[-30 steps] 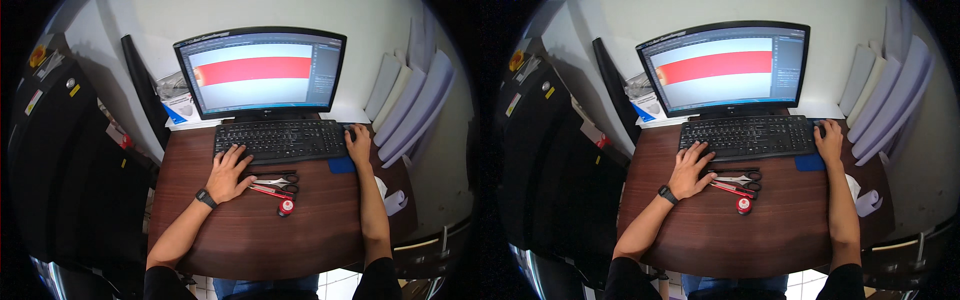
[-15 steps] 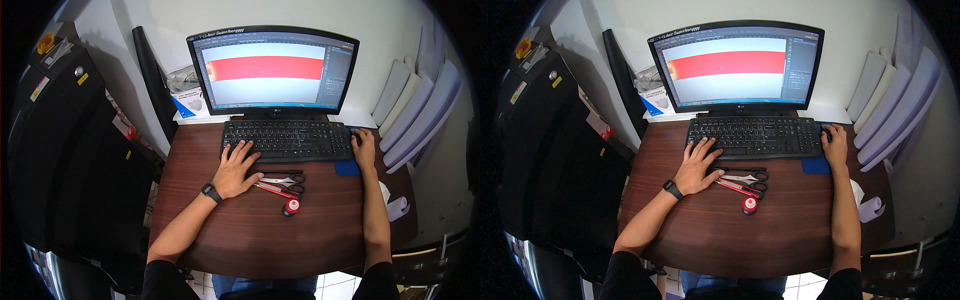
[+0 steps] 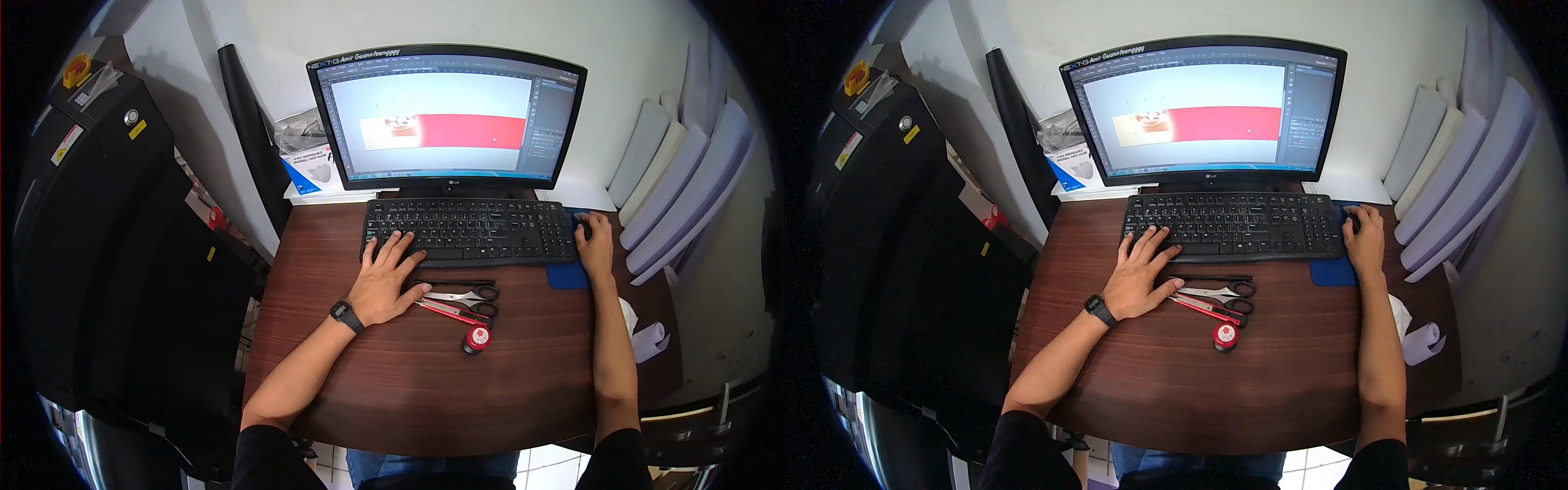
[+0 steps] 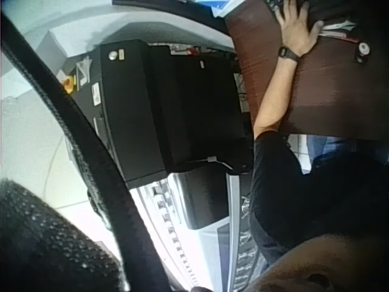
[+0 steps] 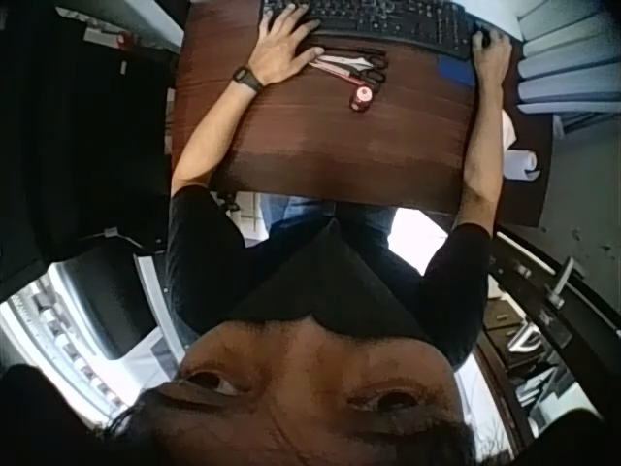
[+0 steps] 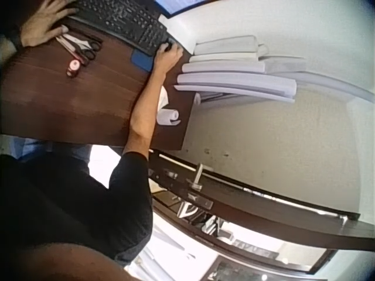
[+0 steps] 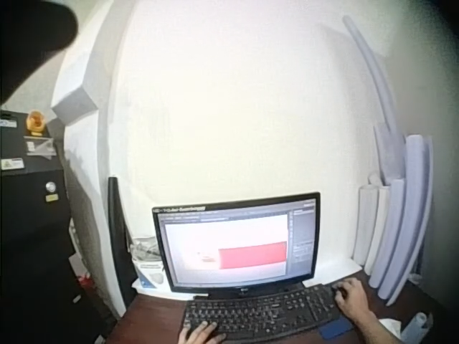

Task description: Design a digital advertisement or banner using graphic software on a computer.

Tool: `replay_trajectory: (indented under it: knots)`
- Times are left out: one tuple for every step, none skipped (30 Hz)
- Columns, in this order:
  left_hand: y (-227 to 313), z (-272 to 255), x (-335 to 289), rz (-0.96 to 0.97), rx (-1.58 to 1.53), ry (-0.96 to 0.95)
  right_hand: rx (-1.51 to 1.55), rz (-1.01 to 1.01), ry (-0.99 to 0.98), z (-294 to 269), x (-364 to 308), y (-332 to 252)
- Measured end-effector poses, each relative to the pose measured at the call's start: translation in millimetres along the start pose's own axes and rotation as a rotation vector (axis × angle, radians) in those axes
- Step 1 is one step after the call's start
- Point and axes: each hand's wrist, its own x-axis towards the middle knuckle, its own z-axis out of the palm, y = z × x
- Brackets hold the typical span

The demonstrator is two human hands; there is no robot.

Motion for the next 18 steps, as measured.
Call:
replay_trajectory:
  knots:
    - [0.5,-0.3,-0.1,-0.001,0.000,0.003,-0.003,0.002,0.000,-0.5,0.3,-0.5]
    - [0.8,-0.7,-0.1,-0.001,0.000,0.003,-0.003,0.002,0.000,-1.2,0.5,-1.2]
    - [0.9,-1.1,-0.1,0.007,0.005,0.033,0.000,0.002,-0.001,-2.0,0.6,-2.2]
    - [0.6,-0.7,0.0,0.015,0.009,0.064,0.002,0.002,-0.003,-2.2,0.8,-3.1]
    - [0.3,-0.2,-0.2,0.014,0.009,0.064,0.003,0.002,-0.004,-2.7,0.7,-4.1]
    - [0.0,0.3,-0.5,-0.030,-0.020,0.115,0.009,-0.002,-0.007,-3.3,0.4,-5.2]
    - [-0.1,0.3,-0.8,-0.073,-0.049,0.166,0.014,-0.006,-0.009,-4.1,0.1,-5.9]
    - [1.9,0.7,0.2,-0.086,-0.012,0.196,0.014,-0.006,-0.009,-4.2,0.1,-5.8]
    - [2.7,0.8,0.5,-0.087,-0.012,0.196,0.013,-0.006,-0.011,-4.3,0.0,-5.4]
    - [3.3,0.9,0.7,-0.102,0.006,0.189,0.012,-0.006,-0.014,-4.2,0.1,-5.2]
    - [3.8,0.9,0.6,-0.118,0.025,0.181,0.012,-0.006,-0.015,-4.4,0.4,-5.3]
    - [4.4,0.6,0.4,-0.119,0.025,0.181,0.012,-0.001,-0.022,-4.9,0.9,-5.6]
    - [4.9,-0.1,0.1,-0.104,0.037,0.181,0.012,0.005,-0.029,-5.4,1.1,-6.1]
    - [5.0,-0.4,-0.2,-0.089,0.049,0.182,0.012,0.004,-0.030,-5.7,1.0,-6.2]
    - [4.5,0.1,-0.3,-0.090,0.048,0.182,0.005,-0.001,-0.028,-6.1,0.8,-5.9]
    - [3.7,0.9,-0.7,-0.089,0.056,0.185,-0.001,-0.008,-0.027,-6.0,0.9,-6.1]
    - [3.3,1.3,-1.0,-0.089,0.064,0.187,0.000,-0.009,-0.028,-6.0,0.9,-6.9]
    - [3.3,1.0,-1.0,-0.090,0.065,0.188,0.000,-0.004,-0.027,-6.1,0.8,-8.3]
